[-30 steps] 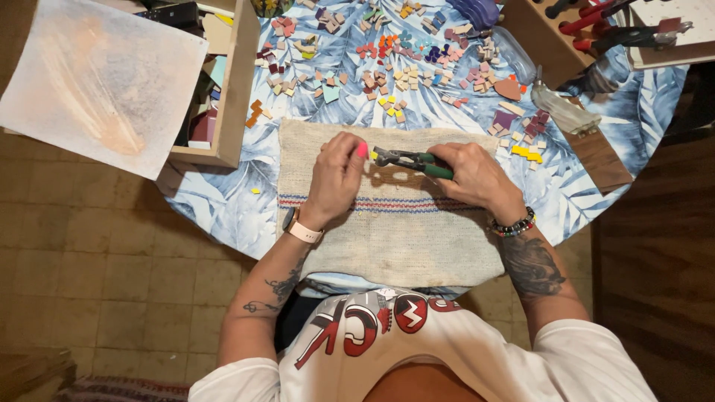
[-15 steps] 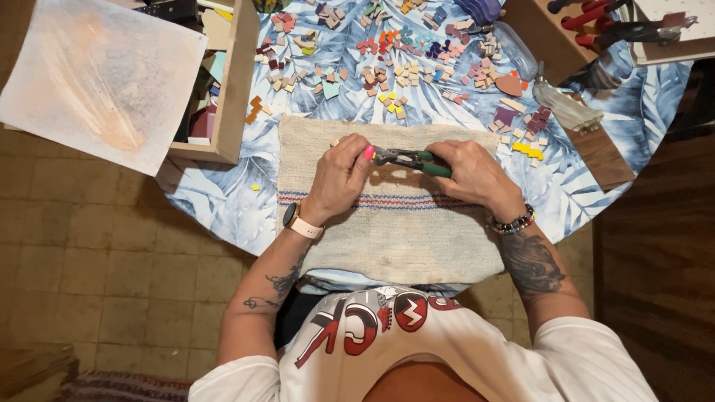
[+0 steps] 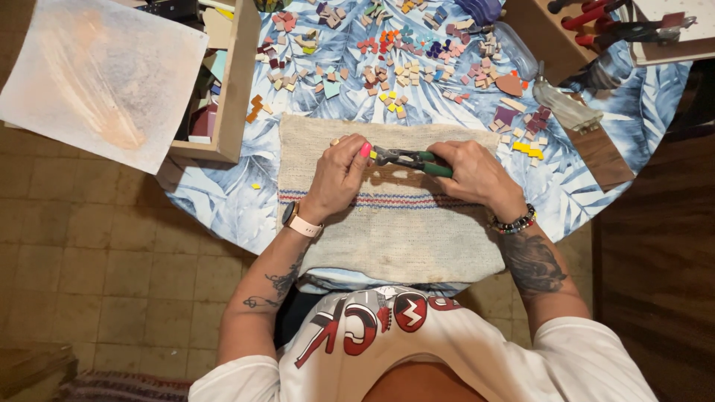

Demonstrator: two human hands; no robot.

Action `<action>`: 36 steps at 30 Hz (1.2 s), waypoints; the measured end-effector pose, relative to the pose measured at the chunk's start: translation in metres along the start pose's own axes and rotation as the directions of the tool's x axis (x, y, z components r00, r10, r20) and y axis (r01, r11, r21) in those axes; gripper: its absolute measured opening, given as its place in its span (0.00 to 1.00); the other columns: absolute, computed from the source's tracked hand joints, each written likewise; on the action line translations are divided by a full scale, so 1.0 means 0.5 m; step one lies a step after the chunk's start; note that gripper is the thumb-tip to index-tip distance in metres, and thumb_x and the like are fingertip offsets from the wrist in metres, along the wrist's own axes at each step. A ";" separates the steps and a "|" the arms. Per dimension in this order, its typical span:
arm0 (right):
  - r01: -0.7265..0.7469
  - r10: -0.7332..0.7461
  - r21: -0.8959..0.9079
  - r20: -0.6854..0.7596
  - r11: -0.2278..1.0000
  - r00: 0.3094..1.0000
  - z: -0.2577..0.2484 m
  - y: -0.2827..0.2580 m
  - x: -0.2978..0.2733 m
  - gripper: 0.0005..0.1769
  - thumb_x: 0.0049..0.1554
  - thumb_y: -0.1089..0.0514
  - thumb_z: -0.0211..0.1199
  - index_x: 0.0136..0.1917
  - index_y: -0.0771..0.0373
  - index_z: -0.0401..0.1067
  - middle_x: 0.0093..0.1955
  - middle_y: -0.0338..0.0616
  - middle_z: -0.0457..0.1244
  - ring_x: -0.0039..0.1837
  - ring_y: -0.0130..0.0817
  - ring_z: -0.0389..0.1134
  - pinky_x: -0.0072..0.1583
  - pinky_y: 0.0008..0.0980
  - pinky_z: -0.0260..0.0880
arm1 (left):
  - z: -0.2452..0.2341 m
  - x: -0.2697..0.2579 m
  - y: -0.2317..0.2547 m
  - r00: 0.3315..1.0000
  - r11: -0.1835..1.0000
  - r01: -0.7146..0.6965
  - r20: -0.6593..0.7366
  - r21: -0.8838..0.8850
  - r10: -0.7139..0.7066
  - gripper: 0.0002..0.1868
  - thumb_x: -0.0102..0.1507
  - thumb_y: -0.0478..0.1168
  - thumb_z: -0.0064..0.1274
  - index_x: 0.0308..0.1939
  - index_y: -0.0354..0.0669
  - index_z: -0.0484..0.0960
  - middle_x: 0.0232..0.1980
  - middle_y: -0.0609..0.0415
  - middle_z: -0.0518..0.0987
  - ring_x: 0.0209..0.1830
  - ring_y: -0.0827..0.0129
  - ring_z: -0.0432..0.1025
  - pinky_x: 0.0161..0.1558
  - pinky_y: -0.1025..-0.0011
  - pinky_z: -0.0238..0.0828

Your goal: Using mosaic nippers to cut and shape small tile pieces over a cloth

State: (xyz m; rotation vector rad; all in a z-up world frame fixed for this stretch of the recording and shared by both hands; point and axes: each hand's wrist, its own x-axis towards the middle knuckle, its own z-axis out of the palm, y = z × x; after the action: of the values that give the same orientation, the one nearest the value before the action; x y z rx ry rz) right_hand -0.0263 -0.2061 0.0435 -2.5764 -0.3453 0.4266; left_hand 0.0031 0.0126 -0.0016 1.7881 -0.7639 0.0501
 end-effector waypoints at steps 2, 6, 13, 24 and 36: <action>0.002 -0.002 -0.012 -0.004 1.000 1.000 0.001 0.002 0.000 0.12 0.46 0.58 0.57 0.45 0.63 0.68 0.36 0.53 0.63 0.37 0.46 0.66 0.42 0.35 0.67 | -0.001 0.002 0.003 1.000 1.000 0.020 0.005 -0.012 -0.020 0.18 0.64 0.42 0.27 0.22 0.44 0.66 0.21 0.53 0.65 0.24 0.62 0.63 0.32 0.69 0.59; -0.012 0.012 -0.022 0.018 1.000 1.000 -0.006 -0.009 -0.004 0.12 0.47 0.59 0.56 0.45 0.64 0.68 0.35 0.53 0.62 0.36 0.46 0.66 0.42 0.36 0.68 | -0.002 0.001 0.002 1.000 1.000 -0.008 0.006 0.018 0.008 0.17 0.64 0.43 0.28 0.23 0.43 0.66 0.21 0.51 0.64 0.24 0.58 0.63 0.31 0.67 0.60; -0.006 0.007 -0.049 0.019 0.999 1.000 -0.002 -0.001 -0.001 0.13 0.46 0.59 0.57 0.46 0.64 0.68 0.35 0.53 0.62 0.36 0.45 0.66 0.41 0.35 0.67 | 0.000 0.003 0.003 1.000 0.999 0.014 0.015 0.041 -0.015 0.16 0.63 0.41 0.29 0.22 0.45 0.66 0.20 0.56 0.63 0.22 0.67 0.61 0.29 0.73 0.59; 0.097 -0.101 -0.110 -0.026 0.989 0.995 0.061 0.069 -0.005 0.16 0.38 0.55 0.56 0.40 0.60 0.57 0.35 0.53 0.59 0.39 0.57 0.63 0.43 0.51 0.64 | 0.020 -0.017 -0.016 0.998 0.998 -0.061 0.001 0.027 0.061 0.15 0.63 0.40 0.28 0.24 0.41 0.65 0.21 0.54 0.61 0.22 0.62 0.62 0.28 0.70 0.60; 0.059 -0.063 -0.076 -0.056 0.995 0.996 0.073 0.055 -0.030 0.18 0.39 0.56 0.57 0.43 0.61 0.60 0.36 0.53 0.60 0.40 0.56 0.64 0.42 0.47 0.64 | 0.019 -0.026 -0.012 0.991 0.991 -0.133 0.008 0.035 0.133 0.14 0.63 0.39 0.29 0.24 0.40 0.64 0.22 0.51 0.61 0.24 0.56 0.63 0.28 0.67 0.60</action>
State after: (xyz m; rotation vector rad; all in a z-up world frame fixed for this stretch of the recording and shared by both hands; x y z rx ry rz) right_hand -0.0486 -0.2180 0.0028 -2.6365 -0.4257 0.3215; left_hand -0.0071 0.0116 -0.0154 1.7691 -0.8906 0.1474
